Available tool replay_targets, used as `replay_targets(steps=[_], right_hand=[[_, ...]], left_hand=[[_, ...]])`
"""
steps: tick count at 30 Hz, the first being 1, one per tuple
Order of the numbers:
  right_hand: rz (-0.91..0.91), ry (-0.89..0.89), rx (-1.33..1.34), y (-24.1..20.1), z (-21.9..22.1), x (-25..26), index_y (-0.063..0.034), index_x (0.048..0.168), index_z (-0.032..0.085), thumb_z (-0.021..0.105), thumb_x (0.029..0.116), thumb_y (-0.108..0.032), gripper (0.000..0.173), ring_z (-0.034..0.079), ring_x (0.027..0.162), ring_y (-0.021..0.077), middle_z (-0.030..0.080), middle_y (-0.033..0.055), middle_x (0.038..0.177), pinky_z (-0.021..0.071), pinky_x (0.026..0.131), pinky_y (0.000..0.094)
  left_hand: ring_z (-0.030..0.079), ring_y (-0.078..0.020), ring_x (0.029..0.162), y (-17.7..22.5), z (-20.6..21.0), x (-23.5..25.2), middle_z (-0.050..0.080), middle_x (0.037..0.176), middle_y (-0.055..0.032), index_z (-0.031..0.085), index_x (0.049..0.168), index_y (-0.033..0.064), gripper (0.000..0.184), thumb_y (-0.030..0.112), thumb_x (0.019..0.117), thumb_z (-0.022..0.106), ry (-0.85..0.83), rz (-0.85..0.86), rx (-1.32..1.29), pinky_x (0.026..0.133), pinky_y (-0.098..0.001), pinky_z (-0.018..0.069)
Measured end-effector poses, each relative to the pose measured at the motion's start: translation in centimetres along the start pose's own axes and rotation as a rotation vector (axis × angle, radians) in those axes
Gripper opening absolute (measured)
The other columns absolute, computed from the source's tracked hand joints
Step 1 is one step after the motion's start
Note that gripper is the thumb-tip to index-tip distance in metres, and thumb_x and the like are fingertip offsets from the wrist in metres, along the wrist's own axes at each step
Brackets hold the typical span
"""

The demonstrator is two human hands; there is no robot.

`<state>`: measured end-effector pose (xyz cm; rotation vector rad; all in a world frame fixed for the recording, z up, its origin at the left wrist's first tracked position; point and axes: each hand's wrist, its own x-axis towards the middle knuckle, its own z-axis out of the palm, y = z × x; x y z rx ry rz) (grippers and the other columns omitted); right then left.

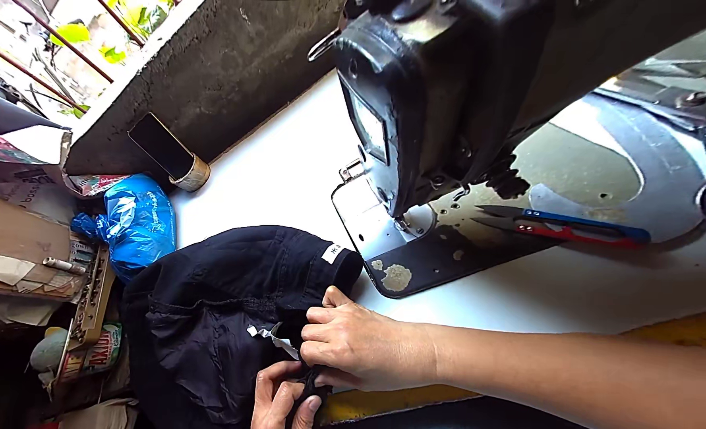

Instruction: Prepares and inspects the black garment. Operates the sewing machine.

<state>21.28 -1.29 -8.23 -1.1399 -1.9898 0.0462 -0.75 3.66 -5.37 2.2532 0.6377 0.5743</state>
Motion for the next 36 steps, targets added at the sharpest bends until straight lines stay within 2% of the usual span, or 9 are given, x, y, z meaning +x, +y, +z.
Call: replay_targets(steps=[4,9,12,15,19,26,29,33,36], right_hand=[[0.004,0.034,0.053,0.2,0.5,-0.2,-0.0125,0.086,0.066,0.066,0.0918,-0.027,0.016,0.059,0.076,0.0208,0.060,0.0008,0.074,0.0382,0.072,0.0387],[0.022,0.072,0.099,0.1,0.9,-0.3,-0.0122,0.086,0.066,0.066,0.0928,-0.028,0.017,0.058,0.075,0.0196,0.060,0.0006,0.073,0.0380,0.072,0.0381],[0.032,0.054,0.041,-0.1,0.8,-0.3,-0.0133,0.088,0.066,0.064,0.0925,-0.029,0.016,0.059,0.075,0.0192,0.060,-0.0001,0.074,0.0384,0.071,0.0373],[0.034,0.051,0.080,0.0,0.4,-0.3,-0.0144,0.099,0.068,0.066,0.0920,-0.024,0.012,0.060,0.078,0.0194,0.063,0.0012,0.081,0.0411,0.072,0.0372],[0.005,0.049,0.187,0.5,-0.8,-0.5,-0.0160,0.112,0.071,0.059,0.0939,-0.015,0.022,0.062,0.086,0.0179,0.064,0.0035,0.091,0.0432,0.076,0.0353],[-0.031,0.054,0.078,0.5,-0.4,-0.8,-0.0158,0.108,0.069,0.063,0.0921,-0.019,0.018,0.060,0.086,0.0191,0.064,0.0024,0.090,0.0416,0.077,0.0366],[-0.029,0.016,0.059,0.5,-0.4,-0.8,-0.0157,0.100,0.070,0.064,0.0932,-0.020,0.010,0.061,0.085,0.0190,0.064,0.0008,0.087,0.0416,0.076,0.0366],[-0.006,-0.006,0.159,0.5,-0.4,-0.8,-0.0141,0.094,0.071,0.067,0.0923,-0.019,0.006,0.062,0.083,0.0205,0.065,0.0023,0.083,0.0416,0.075,0.0390],[-0.005,0.027,0.175,0.4,0.0,-0.6,-0.0123,0.089,0.069,0.069,0.0911,-0.021,0.009,0.060,0.080,0.0215,0.062,0.0029,0.079,0.0398,0.074,0.0395]], left_hand=[[0.053,-0.0016,0.121,-0.2,-0.2,0.1,0.061,0.116,-0.0088,0.066,0.084,0.0029,0.026,0.025,0.0989,0.065,-0.009,-0.002,-0.037,0.105,-0.0144,0.0422],[0.052,0.0021,0.122,-1.2,-0.3,0.1,0.061,0.121,0.0025,0.065,0.087,0.0115,0.026,0.033,0.1013,0.062,-0.021,0.022,-0.141,0.106,-0.0163,0.0435],[0.054,0.0006,0.120,-0.8,0.1,-0.1,0.062,0.118,-0.0015,0.066,0.085,0.0079,0.025,0.028,0.1007,0.063,0.024,0.001,-0.126,0.104,-0.0163,0.0450],[0.055,-0.0016,0.118,-0.4,0.3,-0.2,0.063,0.115,-0.0055,0.064,0.083,0.0049,0.021,0.020,0.0976,0.062,0.060,-0.024,-0.120,0.102,-0.0164,0.0461],[0.055,-0.0015,0.118,-0.3,0.3,-0.2,0.062,0.115,-0.0068,0.063,0.082,0.0034,0.020,0.017,0.0967,0.060,0.060,-0.040,-0.126,0.101,-0.0160,0.0457],[0.055,0.0012,0.119,-0.9,0.6,-0.5,0.061,0.115,-0.0016,0.060,0.089,0.0079,0.026,0.028,0.1048,0.056,0.039,0.078,-0.121,0.104,-0.0150,0.0448],[0.057,-0.0002,0.114,-0.2,0.7,-0.7,0.062,0.109,-0.0069,0.059,0.089,0.0035,0.024,0.022,0.1044,0.056,0.023,0.117,-0.034,0.101,-0.0129,0.0454],[0.064,-0.0090,0.098,2.0,1.1,-0.3,0.067,0.092,-0.0159,0.059,0.078,-0.0020,0.017,0.011,0.0891,0.060,0.101,0.068,0.188,0.089,-0.0136,0.0491],[0.066,-0.0117,0.097,3.1,1.7,0.2,0.066,0.096,-0.0189,0.055,0.087,-0.0033,0.027,0.015,0.0816,0.074,0.198,-0.026,0.263,0.085,-0.0176,0.0523]])
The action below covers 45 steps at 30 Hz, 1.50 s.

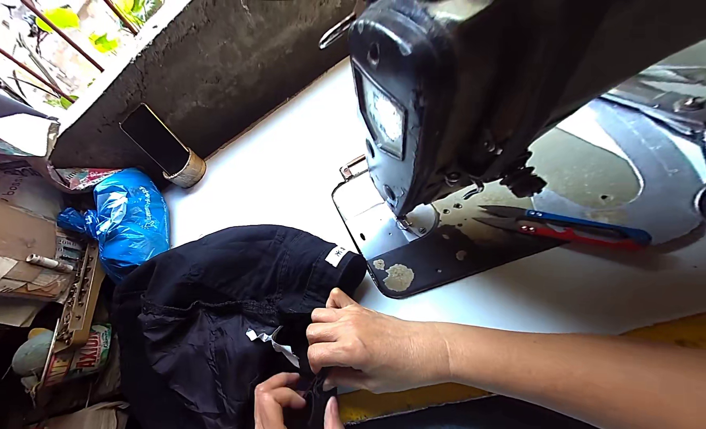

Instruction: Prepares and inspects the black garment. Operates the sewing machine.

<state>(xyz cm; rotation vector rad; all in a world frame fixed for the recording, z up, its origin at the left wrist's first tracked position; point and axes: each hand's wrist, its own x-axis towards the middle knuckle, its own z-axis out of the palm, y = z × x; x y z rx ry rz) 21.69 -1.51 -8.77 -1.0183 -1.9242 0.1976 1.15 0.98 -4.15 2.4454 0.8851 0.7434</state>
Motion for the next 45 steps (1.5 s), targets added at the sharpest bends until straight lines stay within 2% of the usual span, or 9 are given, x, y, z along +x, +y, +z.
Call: replay_targets(steps=[2,5,10,16,21,28,36,39,45], right_hand=[[-0.003,0.006,-0.010,-0.1,0.1,0.0,-0.0117,0.088,0.068,0.069,0.0910,-0.020,0.009,0.060,0.079,0.0214,0.062,0.0030,0.079,0.0399,0.074,0.0396],[-0.001,-0.001,-0.023,-0.2,0.0,0.0,-0.0113,0.087,0.068,0.067,0.0922,-0.021,0.012,0.060,0.078,0.0218,0.062,0.0033,0.078,0.0403,0.074,0.0399],[-0.011,-0.009,-0.072,-0.4,-0.1,0.0,-0.0118,0.086,0.066,0.065,0.0932,-0.022,0.012,0.060,0.077,0.0224,0.061,0.0034,0.077,0.0414,0.072,0.0398],[0.006,0.002,-0.074,-0.6,0.4,-0.1,-0.0135,0.085,0.066,0.065,0.0911,-0.023,0.011,0.058,0.076,0.0210,0.058,0.0016,0.076,0.0389,0.072,0.0391],[0.016,-0.058,-0.007,-0.6,-0.2,0.0,-0.0122,0.087,0.068,0.064,0.0953,-0.025,0.015,0.058,0.077,0.0214,0.060,0.0024,0.077,0.0390,0.073,0.0396],[0.020,-0.088,0.082,-0.1,-1.1,0.0,-0.0110,0.094,0.071,0.063,0.0968,-0.017,0.010,0.061,0.080,0.0196,0.064,0.0030,0.081,0.0416,0.074,0.0375],[0.012,-0.071,0.128,0.2,-1.8,0.1,-0.0093,0.094,0.070,0.065,0.0924,-0.008,0.006,0.062,0.080,0.0183,0.065,0.0035,0.081,0.0430,0.073,0.0353],[0.000,-0.063,0.118,0.2,-1.7,0.1,-0.0091,0.093,0.070,0.066,0.0909,-0.007,0.005,0.062,0.079,0.0199,0.065,0.0045,0.081,0.0431,0.073,0.0366],[-0.021,-0.047,0.043,0.1,-1.6,0.1,-0.0107,0.094,0.069,0.064,0.0923,-0.009,0.005,0.062,0.080,0.0194,0.065,0.0034,0.081,0.0435,0.072,0.0352]], left_hand=[[0.067,-0.0133,0.089,0.5,0.3,0.3,0.065,0.099,-0.0221,0.058,0.099,-0.0098,0.035,0.011,0.0794,0.079,0.007,-0.007,0.062,0.082,-0.0194,0.0547],[0.071,-0.0175,0.083,1.3,0.0,0.5,0.073,0.091,-0.0177,0.068,0.098,-0.0078,0.024,0.008,0.0822,0.076,-0.061,-0.014,0.132,0.081,-0.0247,0.0562],[0.070,-0.0047,0.087,0.9,-1.0,0.6,0.072,0.091,-0.0119,0.069,0.098,-0.0079,0.016,-0.001,0.0846,0.072,-0.168,-0.161,-0.111,0.085,-0.0179,0.0563],[0.065,-0.0130,0.101,-0.2,-1.3,0.8,0.070,0.098,-0.0131,0.070,0.094,-0.0036,0.012,0.007,0.0891,0.069,-0.190,0.009,-0.047,0.094,-0.0221,0.0490],[0.066,-0.0064,0.098,-0.7,-1.6,0.7,0.072,0.097,-0.0095,0.070,0.097,-0.0051,0.012,0.003,0.0919,0.063,-0.229,-0.065,-0.167,0.093,-0.0210,0.0502],[0.064,-0.0045,0.097,-0.6,-0.6,0.1,0.068,0.093,-0.0101,0.069,0.093,-0.0049,0.010,0.004,0.0893,0.065,-0.122,-0.022,-0.172,0.091,-0.0146,0.0501],[0.063,-0.0100,0.088,0.1,0.3,0.0,0.069,0.087,-0.0077,0.073,0.093,-0.0001,0.015,0.009,0.0861,0.063,-0.054,-0.036,0.002,0.084,-0.0261,0.0458],[0.063,-0.0108,0.088,-0.1,0.4,0.1,0.070,0.085,-0.0068,0.074,0.089,0.0023,0.013,0.015,0.0872,0.073,-0.030,-0.005,0.045,0.087,-0.0275,0.0447],[0.066,-0.0028,0.089,-0.2,0.8,-0.3,0.075,0.086,-0.0039,0.074,0.086,0.0031,0.008,0.012,0.0858,0.074,0.058,0.017,0.030,0.093,-0.0222,0.0420]])
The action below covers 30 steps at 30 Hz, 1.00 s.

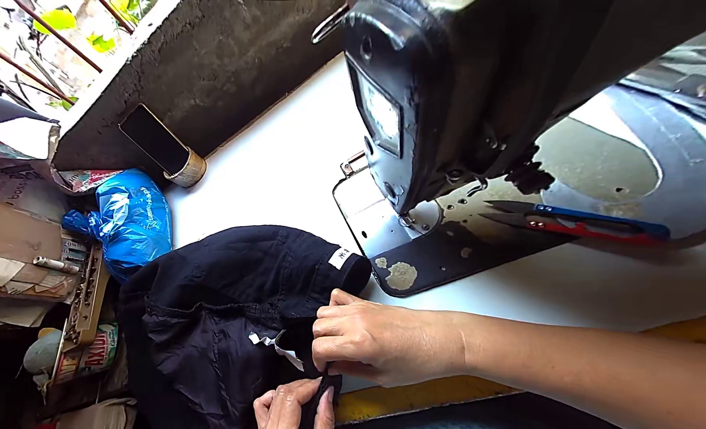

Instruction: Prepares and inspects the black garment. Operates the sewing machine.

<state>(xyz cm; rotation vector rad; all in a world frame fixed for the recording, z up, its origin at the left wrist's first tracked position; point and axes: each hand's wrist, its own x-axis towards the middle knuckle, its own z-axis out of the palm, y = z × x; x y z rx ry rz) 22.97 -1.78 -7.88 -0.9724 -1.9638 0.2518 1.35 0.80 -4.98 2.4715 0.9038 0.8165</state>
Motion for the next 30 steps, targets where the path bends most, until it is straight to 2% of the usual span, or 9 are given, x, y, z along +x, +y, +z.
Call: replay_targets(steps=[6,11,15,18,21,24,30], right_hand=[[-0.033,0.014,-0.076,-0.24,-0.09,0.04,-0.0109,0.096,0.068,0.059,0.0923,-0.007,0.010,0.062,0.080,0.0202,0.064,0.0037,0.082,0.0431,0.071,0.0355],[-0.072,0.040,-0.124,-0.26,0.10,-0.04,-0.0109,0.097,0.067,0.058,0.0926,-0.007,0.011,0.061,0.079,0.0201,0.064,0.0037,0.082,0.0429,0.070,0.0346],[-0.076,0.053,-0.159,-0.24,0.20,-0.05,-0.0108,0.096,0.066,0.058,0.0913,-0.006,0.011,0.060,0.077,0.0194,0.063,0.0032,0.080,0.0420,0.069,0.0337],[-0.080,0.074,-0.170,-0.45,0.00,-0.02,-0.0116,0.097,0.068,0.057,0.0891,-0.005,0.015,0.059,0.077,0.0194,0.061,0.0043,0.082,0.0418,0.068,0.0331],[-0.087,0.086,-0.136,-0.64,-0.46,0.01,-0.0149,0.102,0.074,0.057,0.0878,-0.005,0.024,0.060,0.084,0.0204,0.063,0.0063,0.090,0.0428,0.072,0.0344],[-0.108,0.074,-0.113,-0.55,-0.44,-0.07,-0.0182,0.099,0.076,0.058,0.0855,-0.006,0.026,0.059,0.089,0.0212,0.065,0.0065,0.095,0.0417,0.077,0.0367],[-0.100,0.061,-0.121,-0.57,0.04,-0.19,-0.0170,0.099,0.074,0.058,0.0880,-0.007,0.022,0.060,0.089,0.0209,0.063,0.0068,0.095,0.0427,0.078,0.0361]], left_hand=[[0.063,-0.0020,0.083,0.00,0.34,-0.07,0.073,0.080,-0.0019,0.069,0.082,0.0049,0.011,0.014,0.0867,0.071,0.059,0.034,0.049,0.090,-0.0226,0.0393],[0.064,-0.0009,0.091,-0.22,-0.06,-0.24,0.075,0.087,-0.0011,0.072,0.089,0.0074,0.011,0.018,0.0921,0.071,0.027,0.088,0.031,0.096,-0.0242,0.0371],[0.065,-0.0046,0.088,0.33,0.13,-0.35,0.075,0.085,-0.0052,0.072,0.086,0.0032,0.007,0.010,0.0844,0.072,0.040,0.030,0.055,0.093,-0.0239,0.0396],[0.066,-0.0049,0.091,0.44,0.11,-0.38,0.074,0.085,-0.0055,0.073,0.086,0.0003,0.007,0.006,0.0824,0.074,0.039,-0.033,-0.002,0.096,-0.0203,0.0432],[0.066,-0.0043,0.096,0.03,-0.34,-0.40,0.073,0.088,-0.0040,0.074,0.090,0.0004,0.009,0.007,0.0836,0.076,-0.011,-0.074,-0.099,0.097,-0.0178,0.0454],[0.065,-0.0034,0.097,-0.05,-0.57,-0.43,0.074,0.089,-0.0038,0.075,0.092,0.0008,0.012,0.011,0.0861,0.076,-0.038,-0.069,-0.130,0.097,-0.0171,0.0441],[0.065,-0.0037,0.097,-0.04,-0.32,-0.70,0.074,0.091,-0.0049,0.075,0.095,-0.0020,0.017,0.010,0.0845,0.077,-0.009,-0.076,-0.137,0.097,-0.0171,0.0445]])
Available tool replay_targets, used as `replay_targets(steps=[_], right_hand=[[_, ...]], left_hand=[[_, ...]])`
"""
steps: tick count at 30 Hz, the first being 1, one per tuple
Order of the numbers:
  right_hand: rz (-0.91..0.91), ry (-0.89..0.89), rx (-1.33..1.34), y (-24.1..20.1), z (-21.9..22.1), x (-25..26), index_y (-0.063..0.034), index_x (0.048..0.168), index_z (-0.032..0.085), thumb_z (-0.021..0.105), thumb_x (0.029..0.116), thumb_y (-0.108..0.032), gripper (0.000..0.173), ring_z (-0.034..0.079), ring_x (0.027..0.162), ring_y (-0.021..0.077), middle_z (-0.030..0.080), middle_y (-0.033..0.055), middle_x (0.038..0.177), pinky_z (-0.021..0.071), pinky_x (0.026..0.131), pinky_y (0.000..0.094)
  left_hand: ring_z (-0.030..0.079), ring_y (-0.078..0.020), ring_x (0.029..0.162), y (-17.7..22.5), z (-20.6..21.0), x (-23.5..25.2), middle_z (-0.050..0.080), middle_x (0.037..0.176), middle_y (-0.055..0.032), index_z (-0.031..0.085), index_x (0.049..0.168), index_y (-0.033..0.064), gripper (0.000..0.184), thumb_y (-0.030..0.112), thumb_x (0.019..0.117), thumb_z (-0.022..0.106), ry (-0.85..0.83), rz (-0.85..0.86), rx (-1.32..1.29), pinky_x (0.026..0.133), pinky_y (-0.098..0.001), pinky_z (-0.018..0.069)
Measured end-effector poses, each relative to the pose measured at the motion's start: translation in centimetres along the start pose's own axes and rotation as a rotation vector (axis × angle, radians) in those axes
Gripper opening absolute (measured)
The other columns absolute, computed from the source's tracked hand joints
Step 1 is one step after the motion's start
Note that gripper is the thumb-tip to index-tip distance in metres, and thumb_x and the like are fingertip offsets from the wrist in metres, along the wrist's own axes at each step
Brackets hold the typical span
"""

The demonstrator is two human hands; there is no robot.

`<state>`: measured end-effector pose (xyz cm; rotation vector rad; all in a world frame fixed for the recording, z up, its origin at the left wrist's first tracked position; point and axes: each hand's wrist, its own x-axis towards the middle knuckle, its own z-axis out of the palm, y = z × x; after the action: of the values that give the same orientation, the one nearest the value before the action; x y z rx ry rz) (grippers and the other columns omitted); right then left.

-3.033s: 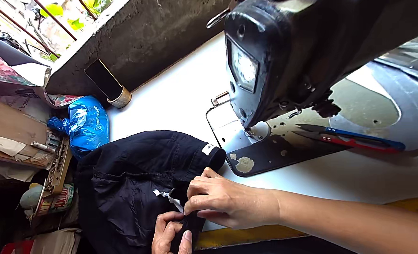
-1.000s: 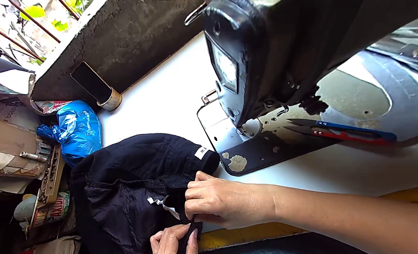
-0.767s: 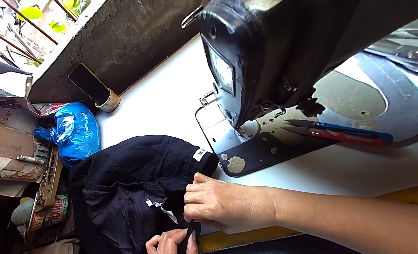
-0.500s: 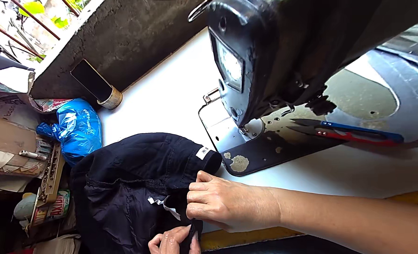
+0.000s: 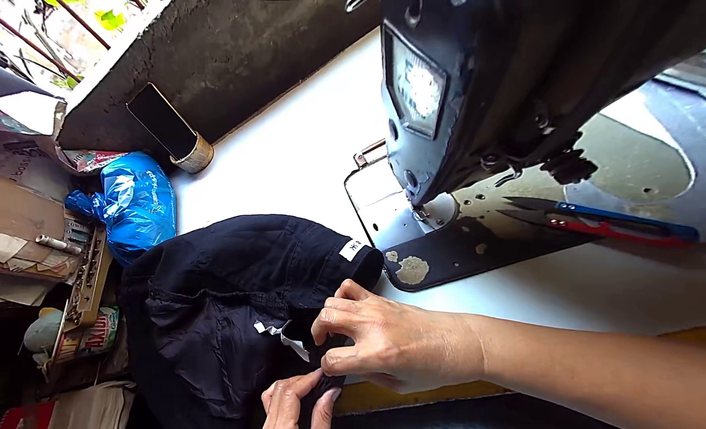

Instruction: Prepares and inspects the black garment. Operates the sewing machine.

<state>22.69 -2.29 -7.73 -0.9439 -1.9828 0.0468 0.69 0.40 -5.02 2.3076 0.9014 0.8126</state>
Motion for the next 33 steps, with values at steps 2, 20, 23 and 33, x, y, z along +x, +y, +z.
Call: replay_targets(steps=[2,20,23,33], right_hand=[[-0.015,0.017,-0.019,-0.1,0.1,-0.1,-0.0162,0.100,0.073,0.057,0.0908,-0.006,0.021,0.060,0.089,0.0213,0.063,0.0081,0.097,0.0432,0.078,0.0358],[-0.022,0.051,0.033,-0.3,0.9,-0.2,-0.0131,0.098,0.071,0.055,0.0931,-0.005,0.018,0.061,0.086,0.0224,0.064,0.0095,0.095,0.0447,0.073,0.0354],[-0.021,0.039,0.007,-0.5,0.9,-0.2,-0.0115,0.098,0.068,0.055,0.0949,-0.006,0.015,0.061,0.084,0.0226,0.064,0.0092,0.094,0.0454,0.071,0.0355],[-0.039,-0.002,-0.080,-0.8,0.5,0.0,-0.0092,0.094,0.063,0.051,0.1000,-0.007,0.013,0.061,0.083,0.0224,0.064,0.0089,0.094,0.0456,0.067,0.0335]], left_hand=[[0.066,-0.0036,0.097,-0.1,0.0,0.0,0.074,0.092,-0.0054,0.075,0.097,-0.0033,0.018,0.008,0.0829,0.077,0.012,-0.026,-0.014,0.096,-0.0163,0.0473],[0.068,0.0001,0.094,0.0,0.3,0.1,0.074,0.091,-0.0061,0.074,0.095,-0.0065,0.017,0.000,0.0805,0.078,0.031,-0.043,-0.092,0.091,-0.0132,0.0528],[0.069,-0.0012,0.097,0.0,0.3,0.0,0.074,0.091,-0.0068,0.074,0.095,-0.0065,0.015,0.000,0.0813,0.077,0.034,-0.036,-0.073,0.093,-0.0140,0.0523],[0.068,-0.0040,0.105,0.0,1.2,-0.6,0.073,0.088,-0.0064,0.070,0.088,-0.0045,0.011,0.000,0.0785,0.076,0.117,0.014,-0.041,0.098,-0.0158,0.0506]])
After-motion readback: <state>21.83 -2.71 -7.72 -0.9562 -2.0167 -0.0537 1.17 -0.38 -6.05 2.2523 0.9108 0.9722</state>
